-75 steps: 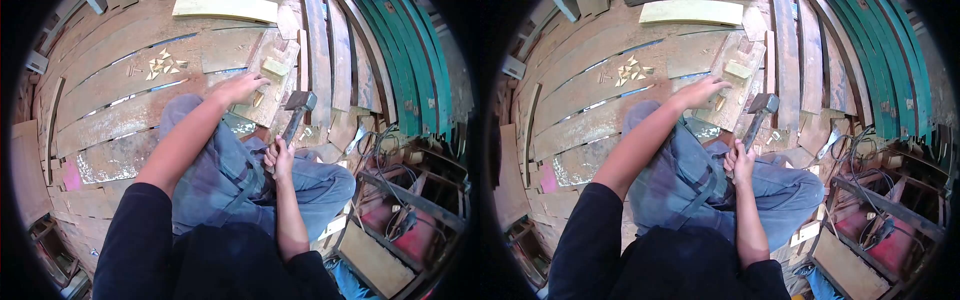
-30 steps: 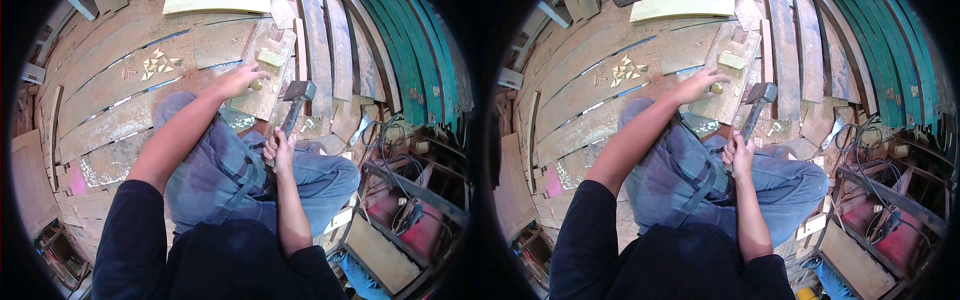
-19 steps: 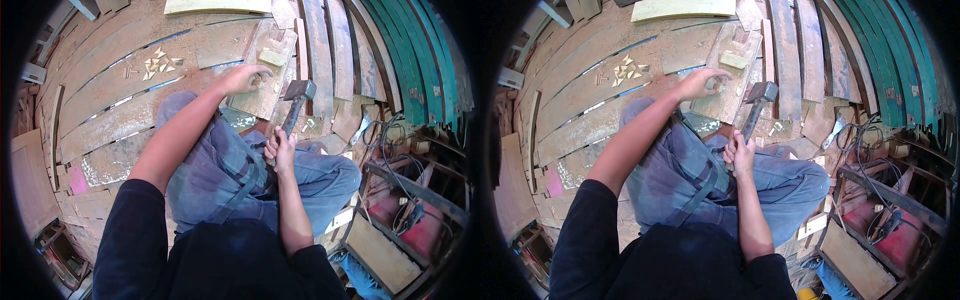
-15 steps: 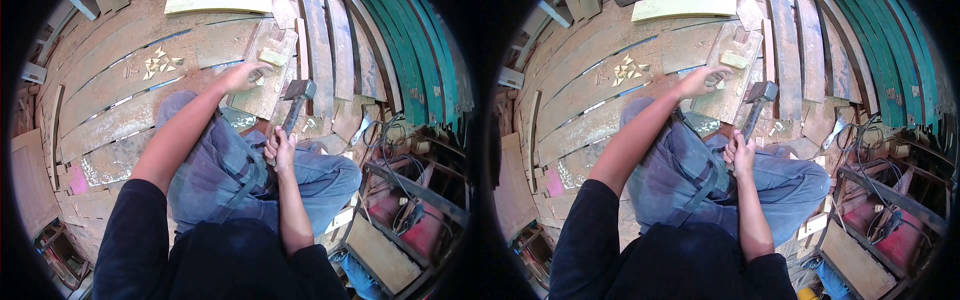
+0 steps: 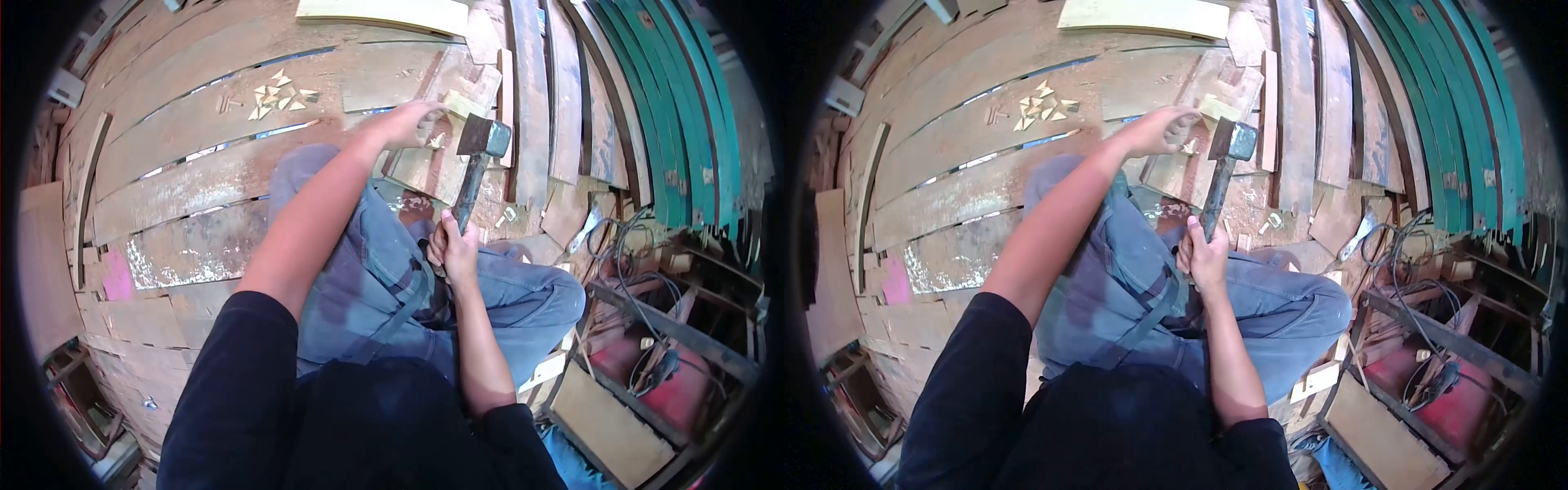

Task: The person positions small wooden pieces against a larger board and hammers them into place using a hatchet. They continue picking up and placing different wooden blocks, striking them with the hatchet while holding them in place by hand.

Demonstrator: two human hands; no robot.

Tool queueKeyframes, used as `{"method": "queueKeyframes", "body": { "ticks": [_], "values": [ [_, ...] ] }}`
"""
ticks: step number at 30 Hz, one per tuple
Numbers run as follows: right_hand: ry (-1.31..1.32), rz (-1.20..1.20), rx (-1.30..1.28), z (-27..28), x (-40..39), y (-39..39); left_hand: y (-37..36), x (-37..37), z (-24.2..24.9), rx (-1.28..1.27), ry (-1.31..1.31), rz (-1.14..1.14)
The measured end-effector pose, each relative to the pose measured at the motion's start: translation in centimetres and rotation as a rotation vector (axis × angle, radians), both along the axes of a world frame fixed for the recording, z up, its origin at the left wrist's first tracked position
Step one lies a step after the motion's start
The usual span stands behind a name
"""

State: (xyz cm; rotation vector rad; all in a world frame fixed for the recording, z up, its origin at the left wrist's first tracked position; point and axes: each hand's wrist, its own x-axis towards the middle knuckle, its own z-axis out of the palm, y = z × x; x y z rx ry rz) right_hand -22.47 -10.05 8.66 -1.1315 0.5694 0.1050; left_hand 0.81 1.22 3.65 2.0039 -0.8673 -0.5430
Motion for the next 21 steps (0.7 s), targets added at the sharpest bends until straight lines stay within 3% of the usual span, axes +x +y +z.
{"method": "queueKeyframes", "body": {
  "ticks": [6,7,10,13,21],
  "values": [
    [0.032,0.072,-0.073,0.0,0.3,0.6,0.4,-0.1,1.0,-0.003,-0.010,0.038],
    [0.033,0.075,-0.081,0.0,0.3,0.8,0.4,0.0,0.8,-0.114,0.085,0.008],
    [0.042,0.088,-0.086,-0.1,0.4,0.8,0.2,-0.1,1.3,-0.192,-0.001,-0.008],
    [0.039,0.094,-0.053,0.0,0.3,0.6,-0.9,-0.4,2.2,-0.405,0.206,0.130],
    [0.093,0.152,-0.074,2.2,0.7,0.5,-0.4,-0.2,4.2,-0.382,0.344,0.040]
  ]
}}
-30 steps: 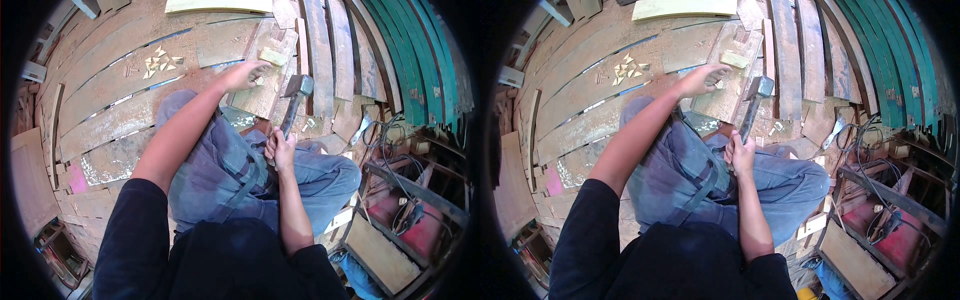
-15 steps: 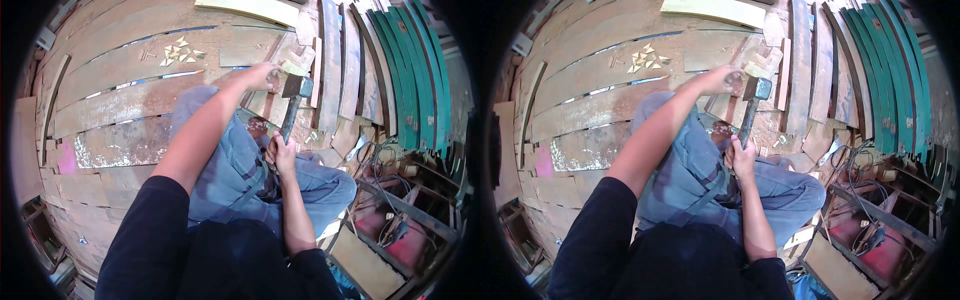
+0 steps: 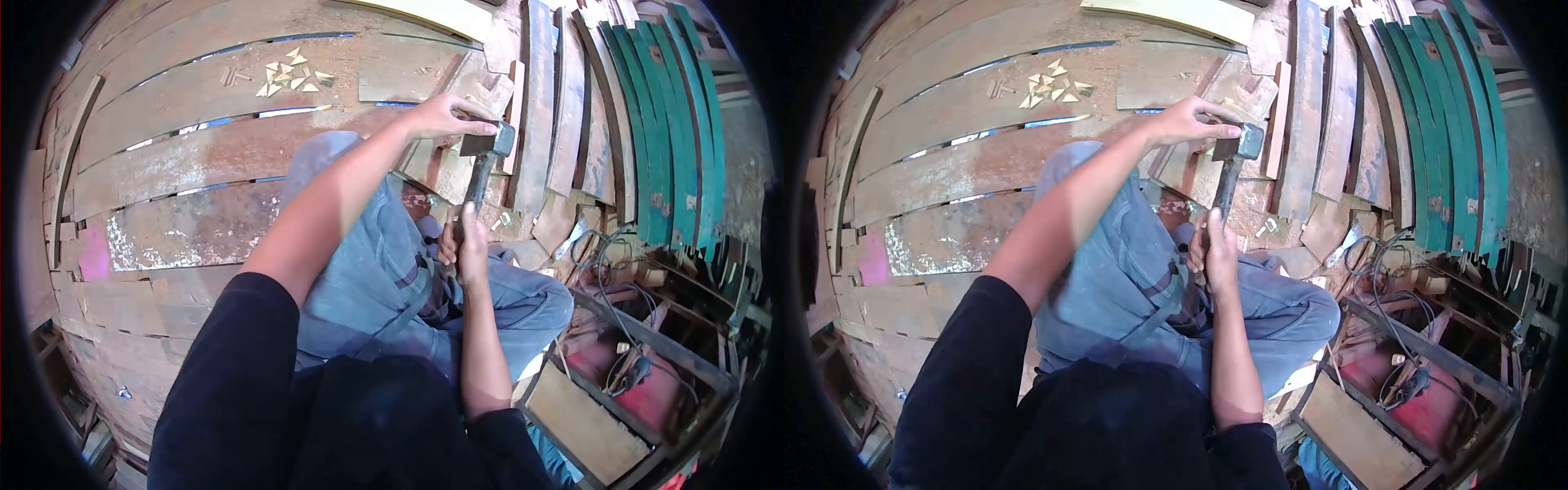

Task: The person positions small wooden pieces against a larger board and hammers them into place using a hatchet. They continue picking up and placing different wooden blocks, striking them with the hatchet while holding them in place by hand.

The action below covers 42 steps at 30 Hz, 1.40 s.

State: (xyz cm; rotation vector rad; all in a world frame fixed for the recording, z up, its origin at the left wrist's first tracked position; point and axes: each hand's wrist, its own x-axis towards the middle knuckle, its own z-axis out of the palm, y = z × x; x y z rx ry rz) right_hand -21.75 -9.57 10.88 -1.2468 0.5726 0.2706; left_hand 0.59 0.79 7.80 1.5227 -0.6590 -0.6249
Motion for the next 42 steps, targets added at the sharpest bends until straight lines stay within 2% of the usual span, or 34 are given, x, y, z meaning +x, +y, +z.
{"method": "queueKeyframes", "body": {
  "ticks": [3,7,10,12,14,17,19,23,24,27,29,31,33,35,36,37,38,42],
  "values": [
    [0.083,-0.154,0.242,0.1,0.4,0.6,0.2,-0.3,0.4,0.000,-0.013,-0.027],
    [0.111,-0.172,0.219,-0.4,-0.1,1.4,0.0,-0.1,-0.3,0.013,-0.020,-0.089],
    [0.079,-0.207,-0.082,-0.4,-0.6,2.5,0.2,-0.1,0.4,0.026,-0.001,-0.104],
    [0.078,-0.229,-0.140,-0.6,-0.7,2.8,-0.1,0.4,0.4,-0.060,0.172,-0.016],
    [0.085,-0.226,-0.163,-1.0,-0.7,3.0,0.7,0.9,0.6,-0.095,0.184,0.093],
    [0.103,-0.212,-0.160,-1.4,-0.5,2.9,1.8,1.5,1.1,-0.257,0.256,0.400],
    [0.113,-0.214,-0.175,-1.1,-0.1,2.9,2.3,2.0,1.4,-0.276,0.279,0.534],
    [-0.087,-0.206,-0.269,1.9,2.1,1.6,1.7,3.2,-1.2,-0.437,0.321,0.663],
    [-0.222,-0.195,-0.363,3.4,2.9,1.4,1.8,3.3,-0.9,-0.449,0.335,0.678],
    [-0.435,-0.278,-0.392,8.5,5.3,1.5,2.0,3.1,-0.4,-0.497,0.395,0.735],
    [-0.522,-0.280,-0.318,9.7,5.9,1.1,1.6,5.6,-4.8,-0.759,0.526,0.729],
    [-0.583,-0.281,-0.277,10.0,6.4,1.3,2.0,4.3,-2.2,-0.649,0.452,0.798],
    [-0.462,-0.294,-0.314,7.1,5.5,1.5,2.5,3.5,-0.5,-0.587,0.418,0.862],
    [-0.304,-0.219,-0.388,1.2,4.0,1.3,2.5,3.6,-0.3,-0.568,0.428,0.919],
    [-0.225,-0.167,-0.335,-0.6,3.3,1.8,2.6,3.6,-0.2,-0.578,0.441,0.925],
    [0.080,-0.145,-0.162,-2.3,2.6,1.7,2.8,3.6,-0.2,-0.576,0.439,0.919],
    [0.238,-0.118,-0.156,-3.9,2.5,1.3,2.9,3.6,-0.4,-0.574,0.439,0.912],
    [0.136,-0.104,-0.227,-5.4,1.7,1.5,3.1,3.2,-0.8,-0.562,0.410,0.918]
  ]
}}
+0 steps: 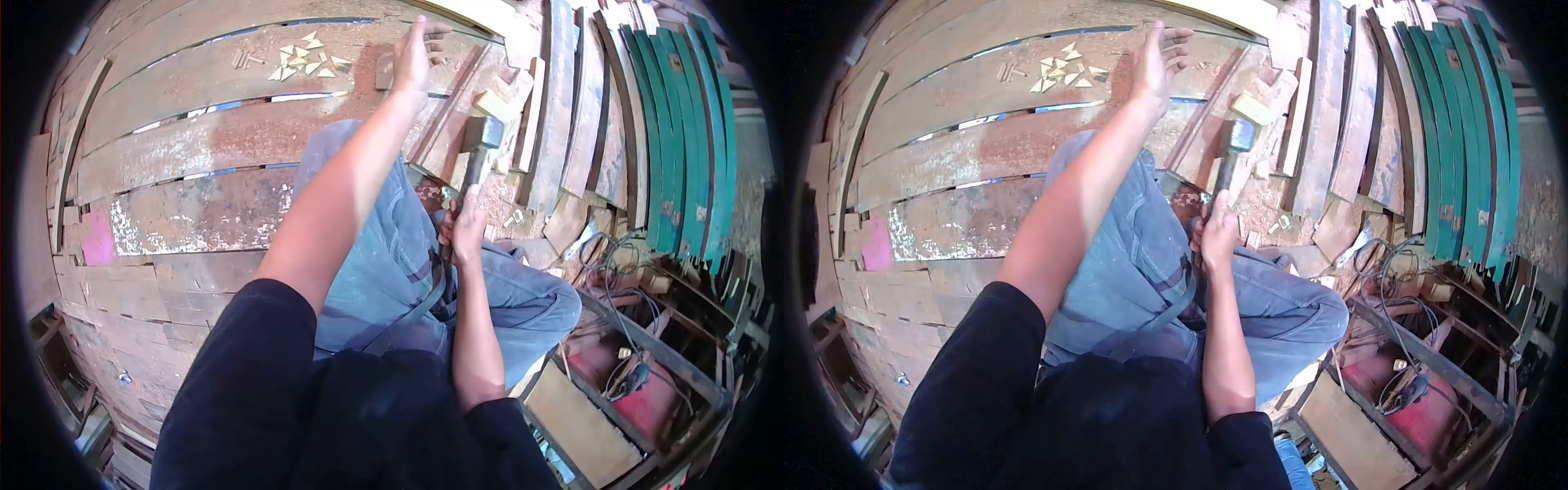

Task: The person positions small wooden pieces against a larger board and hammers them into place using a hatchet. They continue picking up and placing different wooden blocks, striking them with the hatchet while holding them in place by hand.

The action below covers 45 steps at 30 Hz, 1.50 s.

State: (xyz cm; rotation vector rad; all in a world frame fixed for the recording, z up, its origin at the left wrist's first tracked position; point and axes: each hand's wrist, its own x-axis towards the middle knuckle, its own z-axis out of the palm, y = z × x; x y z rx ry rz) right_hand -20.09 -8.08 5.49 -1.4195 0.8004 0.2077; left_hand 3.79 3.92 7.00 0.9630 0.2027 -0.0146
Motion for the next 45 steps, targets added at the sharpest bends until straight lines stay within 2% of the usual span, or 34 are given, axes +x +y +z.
{"method": "queueKeyframes", "body": {
  "ticks": [3,6,9,10,13,16,18,20,24,26,28,33,36,39,42,45],
  "values": [
    [-0.007,0.035,-0.074,0.3,0.1,0.1,-0.6,0.5,0.4,-0.010,0.011,-0.014],
    [0.057,-0.027,0.047,1.1,0.2,0.0,-0.5,0.2,0.3,0.009,0.032,-0.054],
    [0.025,-0.103,0.205,2.8,0.3,-1.1,-1.2,-0.1,-1.4,0.346,-0.112,-0.241],
    [-0.038,-0.124,0.260,3.5,0.1,-2.0,-1.6,-0.3,-1.6,0.513,-0.218,-0.261],
    [-0.130,-0.250,0.353,7.5,-0.3,-4.9,-2.8,-2.7,-0.2,1.077,-0.477,-0.567],
    [-0.167,-0.350,0.315,10.0,-3.0,-8.7,-5.8,-4.7,-0.4,1.282,-0.748,-0.965],
    [-0.196,-0.386,0.277,9.9,-5.3,-10.7,-9.3,-6.4,-2.5,1.494,-0.930,-0.989],
    [-0.209,-0.473,0.285,9.2,-7.2,-11.6,-13.5,-8.5,-4.3,1.635,-0.960,-0.989],
    [-0.240,-0.654,0.493,6.8,-8.3,-12.3,-19.2,-10.9,-7.3,1.868,-1.008,-0.839],
    [-0.250,-0.658,0.561,6.1,-8.6,-13.1,-20.7,-11.6,-8.5,1.926,-1.083,-0.807],
    [-0.278,-0.675,0.647,5.5,-8.6,-13.7,-21.0,-11.1,-9.1,1.864,-1.040,-0.762],
    [-0.281,-0.651,0.643,5.1,-7.3,-14.0,-19.7,-10.9,-9.0,1.624,-1.038,-0.725],
    [-0.268,-0.628,0.665,5.2,-7.0,-14.0,-17.5,-9.3,-6.1,1.250,-0.807,-0.950],
    [-0.245,-0.613,0.685,5.4,-7.4,-13.6,-14.4,-6.6,-3.4,1.164,-0.937,-0.837],
    [-0.253,-0.609,0.726,5.7,-7.1,-13.2,-11.7,-4.3,-1.9,1.177,-0.815,-1.038],
    [-0.232,-0.612,0.737,5.5,-7.0,-13.2,-9.4,-3.0,-2.5,1.247,-0.804,-1.145]
  ]
}}
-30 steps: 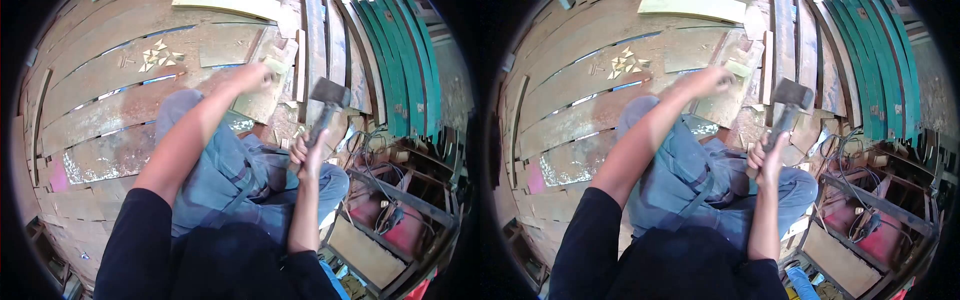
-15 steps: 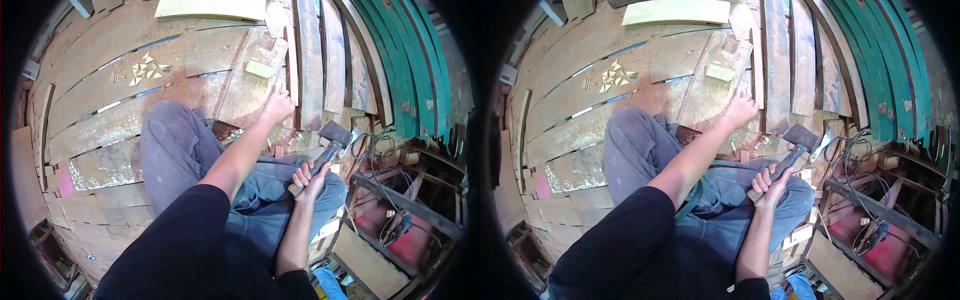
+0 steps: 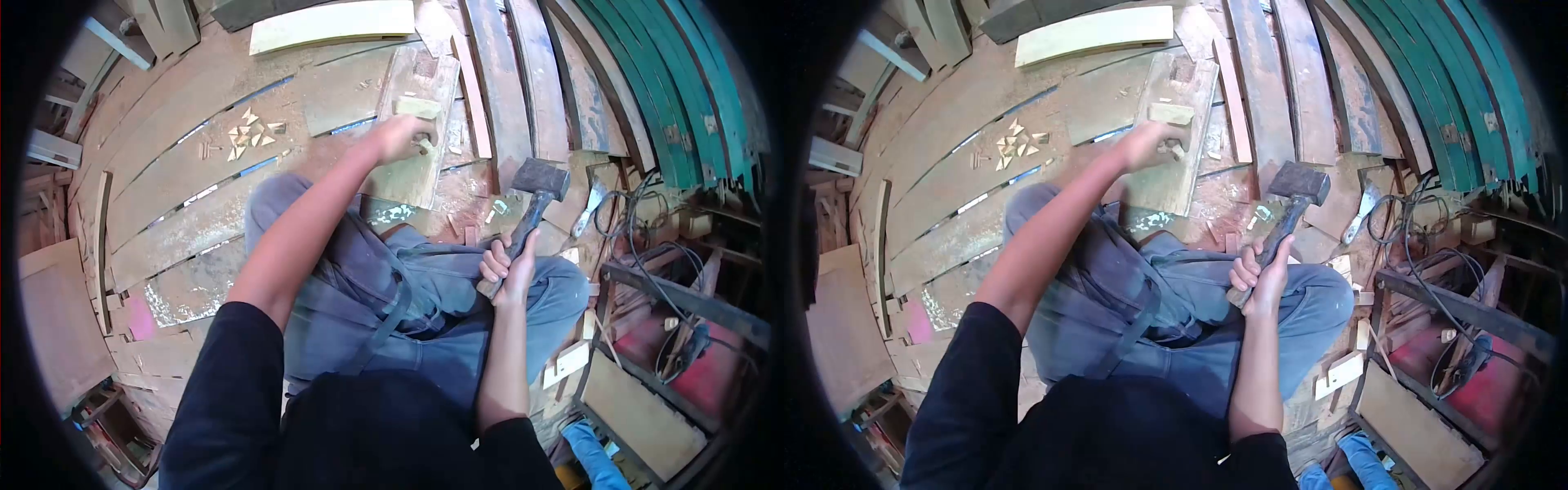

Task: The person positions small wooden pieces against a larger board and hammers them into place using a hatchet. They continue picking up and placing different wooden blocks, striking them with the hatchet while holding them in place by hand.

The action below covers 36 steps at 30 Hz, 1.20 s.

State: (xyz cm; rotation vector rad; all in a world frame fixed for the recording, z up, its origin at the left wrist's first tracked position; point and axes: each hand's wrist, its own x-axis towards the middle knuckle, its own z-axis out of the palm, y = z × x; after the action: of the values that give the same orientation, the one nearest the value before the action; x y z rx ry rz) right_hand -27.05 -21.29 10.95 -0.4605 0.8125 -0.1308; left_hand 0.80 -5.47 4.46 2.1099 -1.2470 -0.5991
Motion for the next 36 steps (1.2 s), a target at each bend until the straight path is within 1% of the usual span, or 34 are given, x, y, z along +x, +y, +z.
{"method": "queueKeyframes", "body": {
  "ticks": [2,4,5,8,11,14,17,18,20,21,23,26,27,29,30,31,34,35,36],
  "values": [
    [-0.008,0.007,-0.008,0.0,0.0,0.0,0.7,0.2,-2.3,-0.103,-0.025,0.082],
    [0.002,0.010,-0.011,-0.1,-0.2,0.1,1.0,-0.6,-2.5,-0.172,-0.052,0.212],
    [0.009,0.006,-0.011,-0.1,-0.1,0.2,1.2,-0.7,-2.5,-0.144,-0.014,0.238],
    [0.005,0.005,-0.028,-0.1,0.0,0.2,1.9,-1.7,-2.5,-0.133,-0.139,0.275],
    [0.006,0.010,-0.050,-0.6,-0.1,0.0,1.9,-1.7,-2.8,-0.105,-0.150,0.301],
    [0.022,0.018,-0.063,-0.6,-0.2,0.1,2.1,-1.7,-2.8,-0.172,-0.149,0.282],
    [0.051,0.053,-0.110,-0.9,-0.2,0.5,2.4,-1.6,-2.4,-0.186,-0.106,0.239],
    [0.063,0.069,-0.133,-1.0,-0.2,0.8,2.6,-1.4,-1.5,-0.154,-0.102,0.238],
    [0.166,0.167,-0.298,-0.3,0.1,2.3,2.9,-0.9,1.8,-0.094,-0.090,0.238],
    [0.169,0.249,-0.345,-0.6,0.1,2.7,3.1,-0.9,4.0,-0.148,-0.021,0.285],
    [0.210,0.398,-0.450,-0.4,0.8,4.4,4.6,-0.3,7.0,-0.262,-0.019,0.294],
    [0.176,0.545,-0.532,-0.5,2.7,6.4,8.4,-0.2,8.4,-0.369,0.004,0.367],
    [0.163,0.571,-0.597,0.3,3.5,7.3,9.9,-0.3,8.2,-0.397,0.013,0.404],
    [0.126,0.620,-0.727,0.5,4.6,8.0,13.2,0.5,4.3,-0.322,0.068,0.544],
    [0.102,0.643,-0.793,0.5,5.2,8.4,14.1,0.7,4.2,-0.285,0.093,0.613],
    [0.071,0.666,-0.820,0.1,5.6,8.3,14.2,1.3,3.9,-0.390,0.203,0.707],
    [0.054,0.695,-0.782,-0.4,6.7,8.7,13.7,2.4,4.1,-0.640,0.405,0.831],
    [0.079,0.681,-0.784,-0.4,7.1,9.0,13.6,2.4,4.3,-0.583,0.435,0.840],
    [0.084,0.672,-0.773,-0.5,7.3,9.1,13.5,2.7,3.7,-0.557,0.368,0.803]
  ]
}}
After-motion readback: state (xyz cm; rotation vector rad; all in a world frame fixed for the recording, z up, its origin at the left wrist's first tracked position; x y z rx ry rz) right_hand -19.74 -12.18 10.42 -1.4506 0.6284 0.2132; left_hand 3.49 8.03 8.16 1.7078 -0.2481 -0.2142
